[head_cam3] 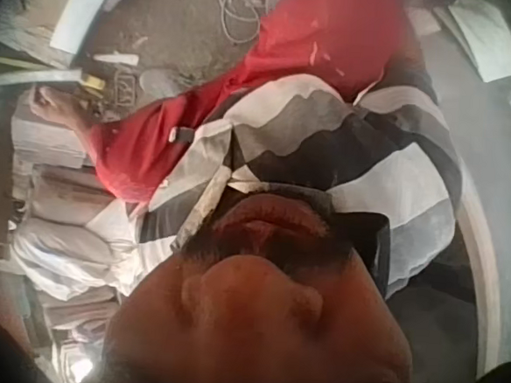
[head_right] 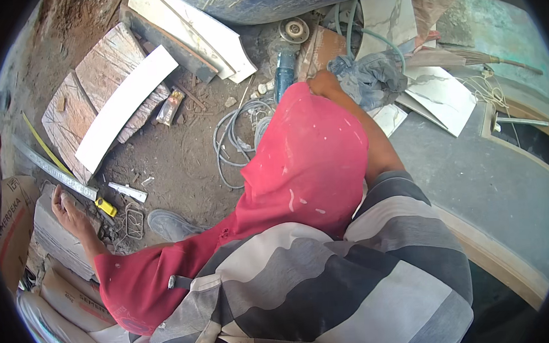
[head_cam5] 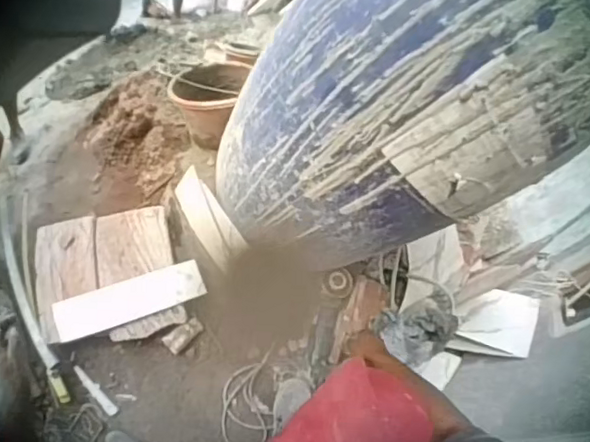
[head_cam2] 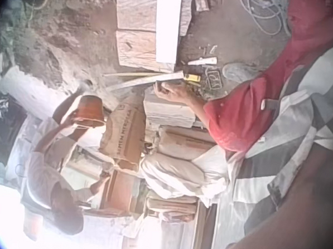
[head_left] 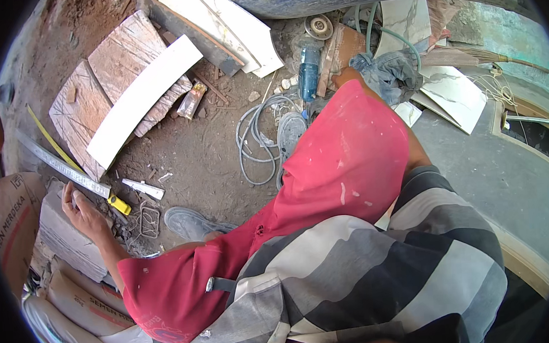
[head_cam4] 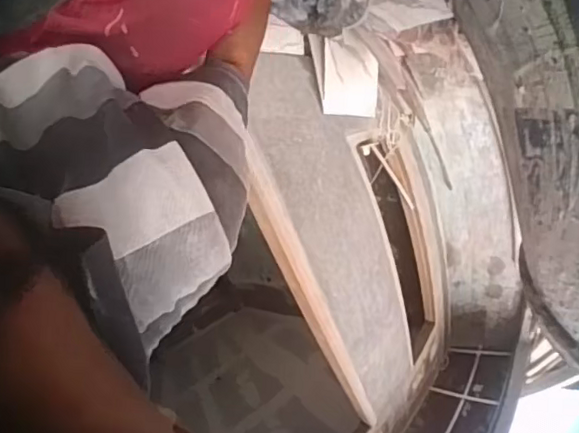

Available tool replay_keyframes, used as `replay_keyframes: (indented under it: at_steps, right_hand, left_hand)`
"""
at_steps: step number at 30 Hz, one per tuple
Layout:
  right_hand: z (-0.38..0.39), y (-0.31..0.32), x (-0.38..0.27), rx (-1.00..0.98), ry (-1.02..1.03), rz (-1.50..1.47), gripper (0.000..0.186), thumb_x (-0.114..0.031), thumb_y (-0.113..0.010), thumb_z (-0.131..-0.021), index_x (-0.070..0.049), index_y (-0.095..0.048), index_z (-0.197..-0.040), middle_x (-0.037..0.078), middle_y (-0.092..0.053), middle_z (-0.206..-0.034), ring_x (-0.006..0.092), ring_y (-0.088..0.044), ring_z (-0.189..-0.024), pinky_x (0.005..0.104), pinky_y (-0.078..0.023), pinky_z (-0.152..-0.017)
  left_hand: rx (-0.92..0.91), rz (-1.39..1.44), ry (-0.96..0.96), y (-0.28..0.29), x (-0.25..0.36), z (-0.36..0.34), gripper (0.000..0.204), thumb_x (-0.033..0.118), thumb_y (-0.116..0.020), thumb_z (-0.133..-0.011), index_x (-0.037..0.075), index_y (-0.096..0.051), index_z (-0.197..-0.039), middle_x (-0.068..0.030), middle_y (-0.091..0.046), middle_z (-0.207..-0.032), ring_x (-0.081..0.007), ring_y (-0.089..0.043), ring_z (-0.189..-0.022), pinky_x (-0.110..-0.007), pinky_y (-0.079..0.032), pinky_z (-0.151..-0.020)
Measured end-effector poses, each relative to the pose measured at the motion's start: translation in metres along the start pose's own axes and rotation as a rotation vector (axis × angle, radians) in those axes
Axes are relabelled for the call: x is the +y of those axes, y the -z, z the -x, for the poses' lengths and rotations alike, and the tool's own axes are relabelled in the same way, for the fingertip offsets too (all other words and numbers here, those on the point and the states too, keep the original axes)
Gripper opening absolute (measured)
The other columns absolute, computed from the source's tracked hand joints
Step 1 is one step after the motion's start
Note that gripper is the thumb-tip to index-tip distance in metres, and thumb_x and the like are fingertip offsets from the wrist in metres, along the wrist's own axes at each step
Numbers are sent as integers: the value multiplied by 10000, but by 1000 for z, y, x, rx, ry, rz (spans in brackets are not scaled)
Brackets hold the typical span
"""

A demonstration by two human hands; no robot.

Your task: The recorder uses a ruler and pencil to measure and mark a ceramic tile for cutting at a construction site.

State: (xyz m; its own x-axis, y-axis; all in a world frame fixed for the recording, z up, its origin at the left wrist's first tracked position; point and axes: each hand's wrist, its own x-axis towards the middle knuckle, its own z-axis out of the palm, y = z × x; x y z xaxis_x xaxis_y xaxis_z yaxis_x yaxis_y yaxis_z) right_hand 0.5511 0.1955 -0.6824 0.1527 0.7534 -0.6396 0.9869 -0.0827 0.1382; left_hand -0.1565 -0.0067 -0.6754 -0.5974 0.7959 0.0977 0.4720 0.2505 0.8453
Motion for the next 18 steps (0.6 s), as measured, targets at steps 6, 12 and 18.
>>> replay_keyframes:
  at_steps: [6, 12, 18]
  right_hand:
    - [-8, -72, 4, -79, -327, -813, 511, -411, -669, -866, 96, -702, -919, 249, -706, -996, 322, -700, -939, 401, -530, -809]
    - [-10, -98, 17, -96, -335, -1153, 335, -228, -696, -886, 71, -664, -1035, 173, -710, -1008, 272, -695, -898, 372, -530, -774]
    - [46, -99, 2, -196, -198, -1714, 208, -170, -662, -930, -34, -651, -1087, 88, -696, -960, 229, -673, -850, 366, -526, -728]
  left_hand:
    - [-129, -25, -40, 15, 32, -34, 322, 178, -497, -1008, -11, -577, -1256, -120, -572, -1279, -203, -507, -1213, -335, -347, -1064]
    - [-219, 20, 108, -9, 56, -53, 332, 193, -500, -1014, -18, -567, -1260, -115, -586, -1261, -191, -514, -1203, -325, -340, -1070]
    - [-460, 88, 228, -32, 92, -38, 326, 199, -518, -1009, -8, -573, -1255, -68, -603, -1190, -154, -531, -1139, -306, -380, -1010]
